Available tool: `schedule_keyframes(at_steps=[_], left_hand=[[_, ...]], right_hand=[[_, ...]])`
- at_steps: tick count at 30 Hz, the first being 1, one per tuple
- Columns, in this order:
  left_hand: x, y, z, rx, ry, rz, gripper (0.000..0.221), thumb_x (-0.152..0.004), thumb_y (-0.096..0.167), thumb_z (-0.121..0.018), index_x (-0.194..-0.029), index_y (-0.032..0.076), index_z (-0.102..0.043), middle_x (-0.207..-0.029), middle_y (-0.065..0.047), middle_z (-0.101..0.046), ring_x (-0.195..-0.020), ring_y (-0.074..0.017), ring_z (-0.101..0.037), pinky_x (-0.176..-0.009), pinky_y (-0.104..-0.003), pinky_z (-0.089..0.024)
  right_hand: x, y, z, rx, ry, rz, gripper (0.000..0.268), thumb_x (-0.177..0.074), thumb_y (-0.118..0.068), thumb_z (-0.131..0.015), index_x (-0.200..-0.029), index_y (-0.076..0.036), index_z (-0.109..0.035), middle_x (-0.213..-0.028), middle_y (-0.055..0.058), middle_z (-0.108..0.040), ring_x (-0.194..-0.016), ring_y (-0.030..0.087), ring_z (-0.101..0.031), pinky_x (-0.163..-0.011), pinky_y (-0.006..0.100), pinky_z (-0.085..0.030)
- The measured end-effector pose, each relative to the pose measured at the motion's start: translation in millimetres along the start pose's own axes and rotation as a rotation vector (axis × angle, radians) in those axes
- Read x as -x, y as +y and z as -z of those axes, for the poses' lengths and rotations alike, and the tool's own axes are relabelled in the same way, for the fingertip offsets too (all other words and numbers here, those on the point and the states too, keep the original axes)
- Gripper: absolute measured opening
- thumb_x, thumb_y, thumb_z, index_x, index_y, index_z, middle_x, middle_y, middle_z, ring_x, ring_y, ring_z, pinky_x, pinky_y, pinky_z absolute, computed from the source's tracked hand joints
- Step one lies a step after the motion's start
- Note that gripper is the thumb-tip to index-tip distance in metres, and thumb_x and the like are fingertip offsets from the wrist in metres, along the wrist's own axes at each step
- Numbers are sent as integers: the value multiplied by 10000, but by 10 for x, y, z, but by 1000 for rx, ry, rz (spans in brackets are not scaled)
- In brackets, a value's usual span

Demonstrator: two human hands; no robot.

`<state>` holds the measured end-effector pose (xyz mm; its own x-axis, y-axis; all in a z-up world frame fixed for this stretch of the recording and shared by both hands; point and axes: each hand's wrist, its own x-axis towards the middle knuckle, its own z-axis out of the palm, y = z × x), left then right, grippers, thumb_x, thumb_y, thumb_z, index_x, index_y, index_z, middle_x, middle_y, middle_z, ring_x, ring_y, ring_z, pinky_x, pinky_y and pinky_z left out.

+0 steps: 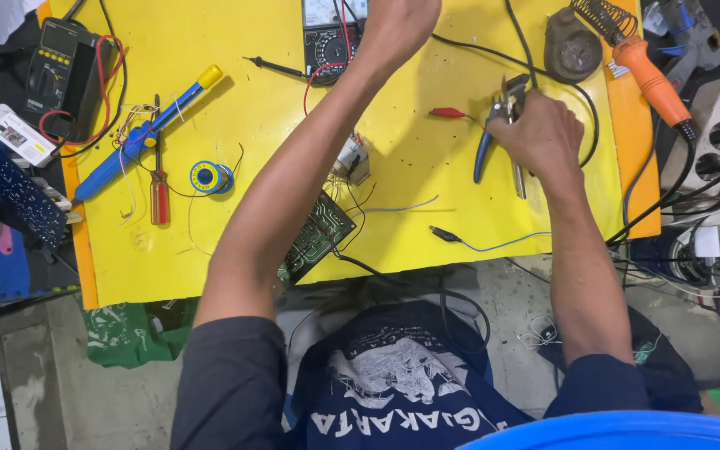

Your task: Wiring and soldering electronic components including a transformer and a circuit board on a repair bench.

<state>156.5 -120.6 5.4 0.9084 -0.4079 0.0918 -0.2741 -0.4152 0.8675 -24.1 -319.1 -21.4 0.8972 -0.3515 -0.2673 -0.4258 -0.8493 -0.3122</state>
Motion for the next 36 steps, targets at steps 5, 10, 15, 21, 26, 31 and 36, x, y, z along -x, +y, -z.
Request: schedule_keyframes(at_steps=[5,10,15,21,26,31,36], left_hand=[[712,374,-68,111,-201,275,858,-675,744,-580,-1234,94,-609,-1076,-59,-653,-917,-145,-626,-764,-301,-550],[1056,367,-131,318,-418,117,1113,-593,785,-675,-1393,50,-435,-1382,-167,-530,-1192,-235,-584,-938,-347,-573],[1072,293,-266,577,-334,180,737,-562,400,-928,-1133,64,-606,-926,-53,-658,-876,-180,-658,-766,-289,-544],[1046,314,-103,736,-202,234,274,-704,128,-767,-939,64,-641,-709,-74,-707,-608,-151,-602,-568,-297,-499],[992,88,291,944,97,236,192,-737,179,-740,-752,-10,-710,-477,63,-386,-434,-58,-275,-406,-263,-245],[1458,25,1420,703,268,201,148,-815,247,-613,-843,102,-621,-816,-100,-787,-557,-163,-687,-409,-275,-496],[2211,-491,2209,-55,267,277,91,-946,155,-593,-1000,83,-588,-931,-82,-763,-628,-86,-557,-498,-249,-465]], right_hand=[[217,-107,204,-485,240,219,39,-989,-91,-649,-961,-65,-647,-850,-9,-589,-761,120,-487,-641,335,-404],[249,-368,201,-753,189,345,186,-1012,-96,-771,-910,-92,-616,-866,-24,-600,-808,70,-528,-673,248,-436],[176,-599,180,-1182,-44,369,214,-1001,-249,-784,-1114,-98,-682,-1025,-33,-695,-929,60,-666,-826,212,-613],[301,-879,344,-1014,-54,420,433,-997,-379,-763,-1293,-79,-660,-1116,11,-704,-825,77,-667,-624,179,-583],[520,-890,268,-918,624,702,198,-1198,-92,-525,-1077,61,-561,-1035,200,-636,-636,203,-609,-473,267,-442],[865,-346,-75,-568,435,900,127,-1124,-14,-647,-1082,105,-656,-986,221,-709,-762,287,-665,-627,360,-518],[1170,-43,-611,17,301,993,136,-883,-130,-731,-817,-118,-612,-691,35,-568,-608,222,-497,-560,378,-410]])
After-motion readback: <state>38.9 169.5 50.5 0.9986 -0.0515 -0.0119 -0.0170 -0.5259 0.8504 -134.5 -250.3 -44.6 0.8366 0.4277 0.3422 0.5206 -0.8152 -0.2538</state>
